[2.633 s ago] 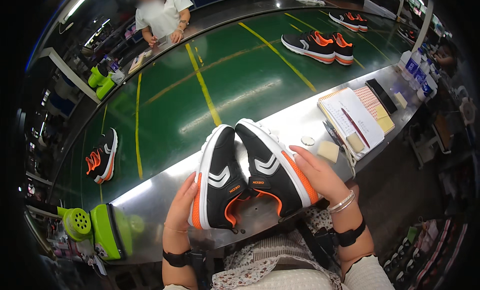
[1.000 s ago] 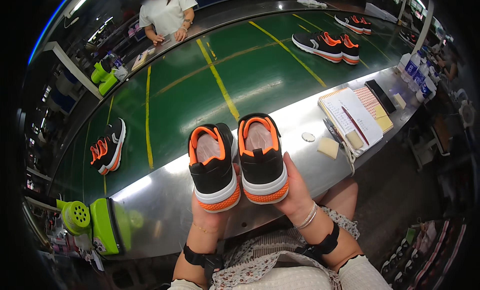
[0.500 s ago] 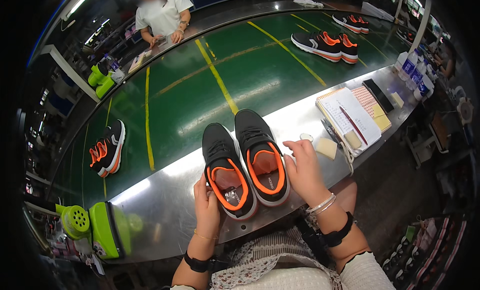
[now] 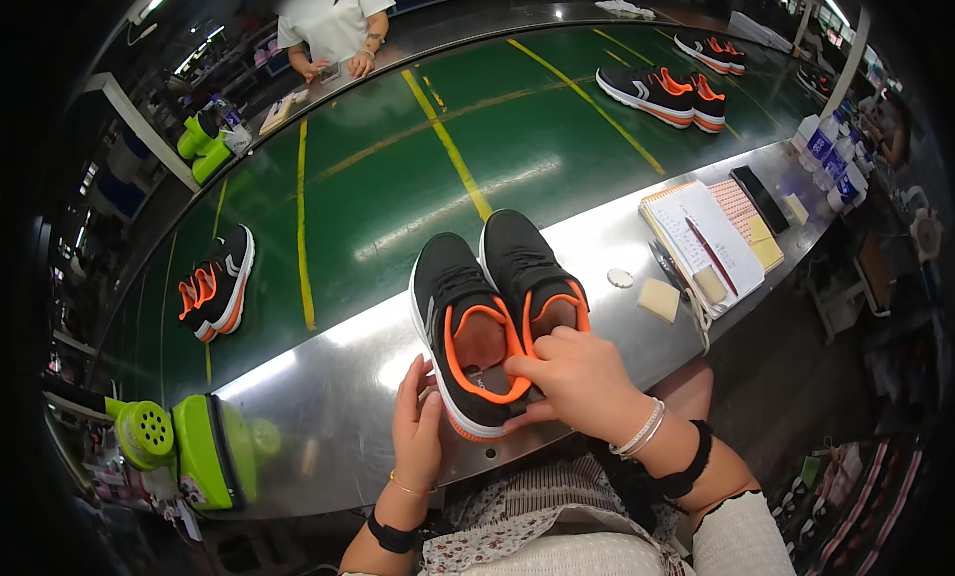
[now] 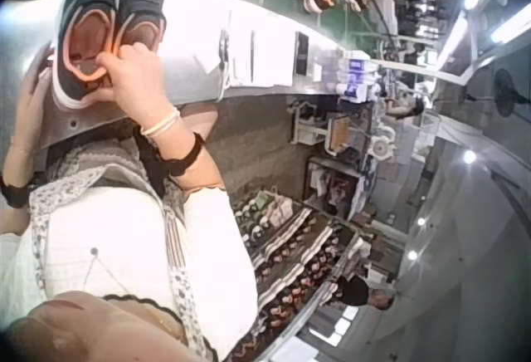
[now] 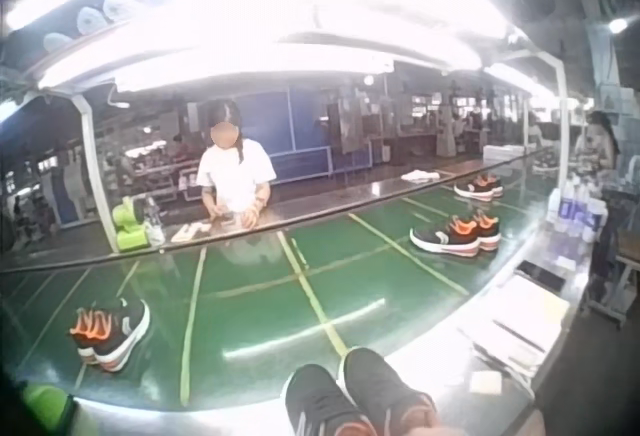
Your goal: Inspecting finished shoes on a conveyor belt and using a sponge to clean the surface.
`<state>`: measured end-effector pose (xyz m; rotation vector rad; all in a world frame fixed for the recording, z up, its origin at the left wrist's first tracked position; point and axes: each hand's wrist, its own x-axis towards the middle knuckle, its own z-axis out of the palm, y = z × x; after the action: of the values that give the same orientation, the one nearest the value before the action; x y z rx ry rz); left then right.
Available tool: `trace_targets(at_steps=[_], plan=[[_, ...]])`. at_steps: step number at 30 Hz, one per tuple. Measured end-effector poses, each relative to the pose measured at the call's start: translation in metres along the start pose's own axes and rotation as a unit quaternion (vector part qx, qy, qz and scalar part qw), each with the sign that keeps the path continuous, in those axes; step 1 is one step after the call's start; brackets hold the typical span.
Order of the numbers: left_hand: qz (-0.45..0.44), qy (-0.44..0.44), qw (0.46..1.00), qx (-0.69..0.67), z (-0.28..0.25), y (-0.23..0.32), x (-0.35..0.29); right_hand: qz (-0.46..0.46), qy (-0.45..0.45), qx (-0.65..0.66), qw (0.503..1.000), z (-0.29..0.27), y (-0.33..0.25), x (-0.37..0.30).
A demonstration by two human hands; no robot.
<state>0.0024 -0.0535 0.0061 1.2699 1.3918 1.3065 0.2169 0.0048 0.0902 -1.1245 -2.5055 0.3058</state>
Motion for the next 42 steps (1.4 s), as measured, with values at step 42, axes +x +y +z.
trace_targets(at_steps=[42], plan=[[0.217,-0.115,0.917,0.315,-0.008,-0.031,-0.022,0.115,0.272,-0.103,0.950,-0.054,0.182,0.116]])
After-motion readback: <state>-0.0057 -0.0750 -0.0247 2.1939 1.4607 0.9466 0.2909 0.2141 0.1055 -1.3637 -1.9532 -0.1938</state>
